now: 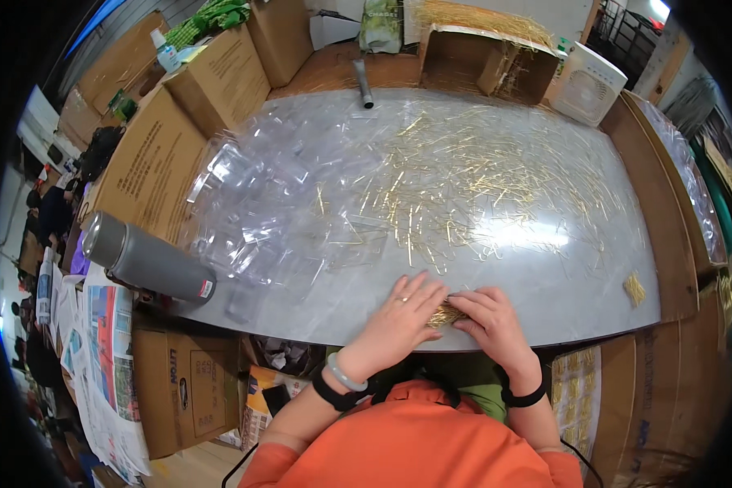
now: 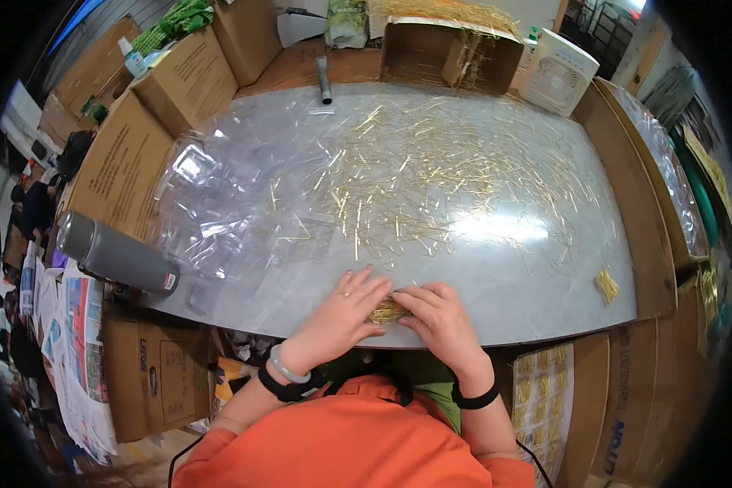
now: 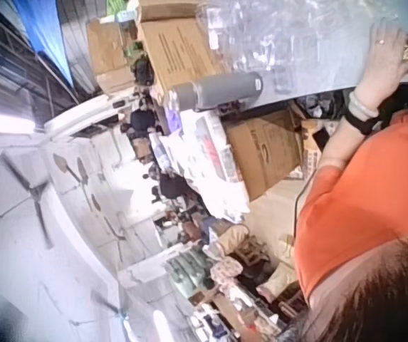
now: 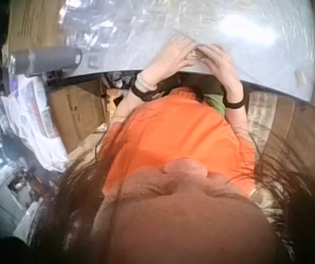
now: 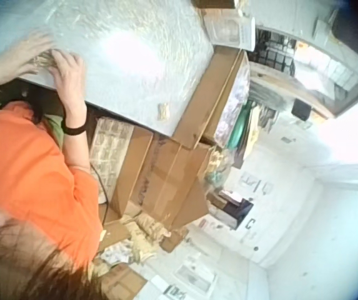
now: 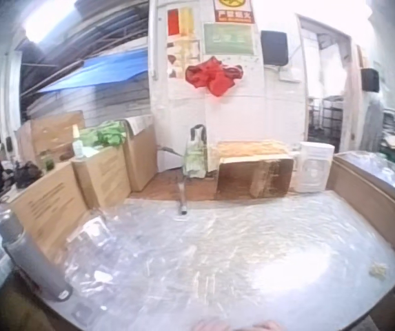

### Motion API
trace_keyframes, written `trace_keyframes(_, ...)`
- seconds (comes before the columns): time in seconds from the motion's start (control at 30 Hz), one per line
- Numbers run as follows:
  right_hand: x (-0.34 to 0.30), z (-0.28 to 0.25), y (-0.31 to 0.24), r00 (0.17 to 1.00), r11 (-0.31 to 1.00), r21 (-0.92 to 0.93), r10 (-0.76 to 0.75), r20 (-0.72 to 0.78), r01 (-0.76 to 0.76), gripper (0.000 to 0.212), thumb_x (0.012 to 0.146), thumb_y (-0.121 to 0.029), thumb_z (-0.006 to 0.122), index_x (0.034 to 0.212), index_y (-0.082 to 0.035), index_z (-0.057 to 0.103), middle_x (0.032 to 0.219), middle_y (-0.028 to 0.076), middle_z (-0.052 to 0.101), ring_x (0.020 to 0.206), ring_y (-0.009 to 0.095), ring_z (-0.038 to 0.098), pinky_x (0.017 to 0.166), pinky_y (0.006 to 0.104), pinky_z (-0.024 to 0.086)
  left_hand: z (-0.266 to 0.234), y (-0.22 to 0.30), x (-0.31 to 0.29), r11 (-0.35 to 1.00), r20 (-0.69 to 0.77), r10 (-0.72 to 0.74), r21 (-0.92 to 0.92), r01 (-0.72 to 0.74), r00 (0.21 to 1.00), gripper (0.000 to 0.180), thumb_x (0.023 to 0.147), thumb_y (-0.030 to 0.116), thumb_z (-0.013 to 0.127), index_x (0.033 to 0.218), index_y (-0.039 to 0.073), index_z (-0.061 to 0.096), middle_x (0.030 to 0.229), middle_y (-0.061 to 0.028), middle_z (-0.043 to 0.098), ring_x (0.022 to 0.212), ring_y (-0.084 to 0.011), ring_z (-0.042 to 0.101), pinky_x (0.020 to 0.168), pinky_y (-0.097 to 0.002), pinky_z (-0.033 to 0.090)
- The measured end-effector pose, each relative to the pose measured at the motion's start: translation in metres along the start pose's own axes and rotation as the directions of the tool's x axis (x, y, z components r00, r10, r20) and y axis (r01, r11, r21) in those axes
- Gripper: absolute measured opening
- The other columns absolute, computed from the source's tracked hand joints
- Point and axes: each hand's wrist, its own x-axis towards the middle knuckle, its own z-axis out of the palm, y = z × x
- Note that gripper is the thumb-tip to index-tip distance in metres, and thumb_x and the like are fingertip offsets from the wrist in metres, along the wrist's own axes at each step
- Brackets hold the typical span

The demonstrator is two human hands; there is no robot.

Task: Packaging small bundles of gold-colored wires into individual plastic bags.

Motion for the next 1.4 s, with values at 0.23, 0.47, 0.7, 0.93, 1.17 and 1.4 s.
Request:
trace_keyframes(0.23, -0.017, 0.018, -0.013, 0.979, 0.986, 0.009, 0.168, -0.117, -0.168, 0.061, 0.093, -0.001, 0.053, 0.151, 0.002, 0.036, 0.159, 0.026, 0.032, 0.147, 0.043, 0.032, 0.121, 0.0476, 0.026, 0.029, 0.013, 0.014, 0.999, -0.191, -0.031, 0.001, 0.032, 0.981, 0.051, 0.085, 0.017, 0.07, 0.129, -0.005, 0.053, 0.129, -0.0233, 0.052, 0.131, -0.0432, 0.045, 0.113, -0.0523, 0.036)
trace_keyframes(0.47, -0.001, 0.028, -0.025, 0.992, 0.986, 0.111, 0.128, -0.016, -0.126, 0.078, 0.101, -0.042, 0.052, 0.156, 0.004, 0.024, 0.164, 0.025, 0.021, 0.152, 0.043, 0.022, 0.123, 0.0476, 0.02, 0.055, 0.011, 0.013, 0.999, -0.275, -0.034, -0.037, 0.025, 0.961, 0.065, 0.084, 0.012, 0.06, 0.141, -0.013, 0.04, 0.142, -0.0267, 0.044, 0.14, -0.0408, 0.039, 0.123, -0.0502, 0.025)
trace_keyframes(0.7, 0.007, -0.001, 0.009, 0.989, 0.974, -0.217, -0.033, 0.142, 0.064, 0.103, 0.071, -0.05, 0.081, 0.149, 0.001, 0.038, 0.151, 0.021, 0.042, 0.142, 0.042, 0.034, 0.119, 0.0531, 0.025, 0.035, 0.012, 0.014, 0.966, -0.216, -0.123, -0.248, 0.068, 0.968, 0.061, 0.1, 0.014, 0.054, 0.149, -0.012, 0.029, 0.146, -0.0251, 0.043, 0.133, -0.0399, 0.041, 0.114, -0.0432, 0.036)
trace_keyframes(0.93, -0.002, 0.01, 0.005, 0.992, 0.991, -0.072, 0.105, -0.071, -0.111, 0.05, 0.075, 0.001, 0.073, 0.124, 0.001, 0.061, 0.121, 0.016, 0.055, 0.115, 0.036, 0.05, 0.1, 0.0436, 0.044, 0.038, 0.008, 0.01, 0.95, -0.167, -0.051, -0.312, -0.004, 0.985, 0.077, 0.087, 0.028, 0.073, 0.145, -0.01, 0.037, 0.145, -0.0231, 0.044, 0.14, -0.0398, 0.036, 0.117, -0.0444, 0.034)
trace_keyframes(1.17, -0.001, 0.012, 0.022, 0.981, 0.984, -0.11, -0.151, -0.12, 0.138, 0.062, 0.076, -0.015, 0.077, 0.132, 0.0, 0.057, 0.135, 0.018, 0.056, 0.128, 0.038, 0.047, 0.11, 0.046, 0.037, 0.039, 0.015, 0.004, 0.991, -0.244, -0.119, 0.023, 0.129, 0.962, 0.076, 0.083, 0.034, 0.076, 0.14, -0.005, 0.046, 0.143, -0.0205, 0.048, 0.142, -0.0363, 0.037, 0.12, -0.0549, 0.023)
trace_keyframes(1.4, -0.016, 0.0, 0.022, 0.992, 0.994, -0.056, -0.096, -0.085, 0.092, 0.058, 0.069, -0.005, 0.077, 0.125, 0.0, 0.063, 0.125, 0.017, 0.061, 0.118, 0.037, 0.053, 0.103, 0.0445, 0.043, 0.048, 0.01, 0.02, 0.997, -0.201, 0.028, 0.07, -0.014, 0.979, 0.043, 0.083, 0.025, 0.071, 0.116, -0.001, 0.061, 0.117, -0.0148, 0.059, 0.12, -0.0342, 0.052, 0.111, -0.0532, 0.034)
